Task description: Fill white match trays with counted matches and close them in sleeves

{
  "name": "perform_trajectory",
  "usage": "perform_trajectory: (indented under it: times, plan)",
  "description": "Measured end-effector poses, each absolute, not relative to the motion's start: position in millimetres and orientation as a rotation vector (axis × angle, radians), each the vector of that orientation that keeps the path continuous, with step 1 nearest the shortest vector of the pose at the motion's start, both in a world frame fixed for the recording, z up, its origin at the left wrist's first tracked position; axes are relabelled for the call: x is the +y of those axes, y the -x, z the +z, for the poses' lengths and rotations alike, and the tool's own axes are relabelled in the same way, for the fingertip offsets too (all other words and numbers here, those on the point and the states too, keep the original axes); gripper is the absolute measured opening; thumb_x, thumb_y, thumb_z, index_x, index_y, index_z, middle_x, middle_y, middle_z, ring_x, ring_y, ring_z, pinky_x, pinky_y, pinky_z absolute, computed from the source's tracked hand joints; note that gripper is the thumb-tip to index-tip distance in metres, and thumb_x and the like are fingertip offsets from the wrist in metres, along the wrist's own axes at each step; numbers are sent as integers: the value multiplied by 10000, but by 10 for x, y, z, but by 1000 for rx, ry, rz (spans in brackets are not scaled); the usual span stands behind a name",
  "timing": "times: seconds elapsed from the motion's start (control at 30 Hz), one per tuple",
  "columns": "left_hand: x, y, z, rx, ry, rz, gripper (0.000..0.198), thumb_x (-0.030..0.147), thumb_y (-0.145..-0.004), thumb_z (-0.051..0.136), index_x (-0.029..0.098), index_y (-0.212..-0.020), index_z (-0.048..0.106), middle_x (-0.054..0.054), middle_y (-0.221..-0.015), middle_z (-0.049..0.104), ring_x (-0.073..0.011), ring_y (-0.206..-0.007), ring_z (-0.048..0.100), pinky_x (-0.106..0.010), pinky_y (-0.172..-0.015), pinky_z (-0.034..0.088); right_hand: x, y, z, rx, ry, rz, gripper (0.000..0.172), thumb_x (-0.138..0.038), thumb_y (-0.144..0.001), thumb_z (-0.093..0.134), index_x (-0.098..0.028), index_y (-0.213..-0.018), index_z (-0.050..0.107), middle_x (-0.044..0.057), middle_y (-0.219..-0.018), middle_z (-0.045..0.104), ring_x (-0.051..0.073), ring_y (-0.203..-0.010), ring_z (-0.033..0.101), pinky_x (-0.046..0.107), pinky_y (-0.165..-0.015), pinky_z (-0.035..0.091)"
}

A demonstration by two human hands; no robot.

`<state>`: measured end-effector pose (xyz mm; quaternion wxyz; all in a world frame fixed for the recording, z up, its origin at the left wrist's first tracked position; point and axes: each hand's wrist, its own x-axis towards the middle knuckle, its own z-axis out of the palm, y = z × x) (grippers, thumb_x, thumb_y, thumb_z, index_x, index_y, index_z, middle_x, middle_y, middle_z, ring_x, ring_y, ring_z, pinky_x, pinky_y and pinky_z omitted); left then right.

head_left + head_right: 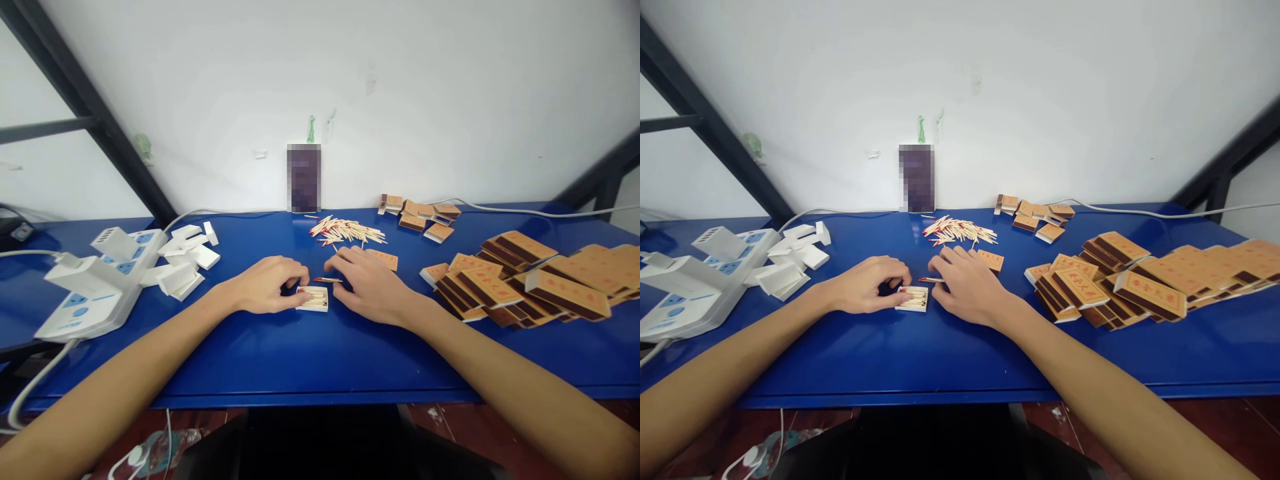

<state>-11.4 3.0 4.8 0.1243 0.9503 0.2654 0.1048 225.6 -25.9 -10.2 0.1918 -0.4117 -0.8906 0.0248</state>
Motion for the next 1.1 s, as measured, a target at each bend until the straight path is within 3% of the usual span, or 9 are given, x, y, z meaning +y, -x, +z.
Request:
perform_trajectory:
  times: [0.17,0.4,0.6,0.73,0.9,1.1]
  plan:
    - [28,116,61,762,-2732,302,321,455,-950,477,178,-870,616,5,-707,544,-135,-630,451,-276,-639,341,-163,-2307,-162,-2473,1168,139,170,-267,-939,533,-186,-922,682,89,-966,656,243,-902,543,395,-802,422]
    - [57,120,26,740,-2697,312,286,414,-951,479,175,-858,606,9,-700,538,-133,-635,463,-268,-643,343,-144,-2310,-178,-2441,1200,428,77,-217,-899,559,-184,-845,603,52,-871,588,206,-857,529,336,-757,423]
    - [64,133,31,699,-2683,343,250,378,-939,479,171,-860,597,10,-717,541,-128,-630,456,-272,-650,352,-159,-2301,-202,-2453,1167,326,70,-199,-888,562,-190,-819,563,37,-833,569,197,-812,498,323,-725,378]
    - [57,144,62,683,-2678,336,284,450,-886,551,171,-908,601,9,-734,539,-132,-640,462,-272,-646,354,-223,-2230,-127,-2382,1077,320,52,-189,-894,567,-186,-843,558,37,-848,575,188,-813,501,314,-735,387]
    - [22,122,84,763,-2730,274,379,521,-756,676,182,-785,509,16,-732,534,-138,-651,453,-269,-644,334,-326,-2073,-81,-2408,987,437,50,-195,-879,612,-185,-840,583,30,-859,593,181,-821,521,316,-756,404]
    - [-1,116,72,813,-2747,237,339,496,-755,669,191,-810,531,31,-716,502,-136,-653,451,-270,-647,331,-337,-2037,-109,-2400,1087,402,22,-165,-840,629,-185,-835,637,34,-845,594,192,-829,527,340,-780,424]
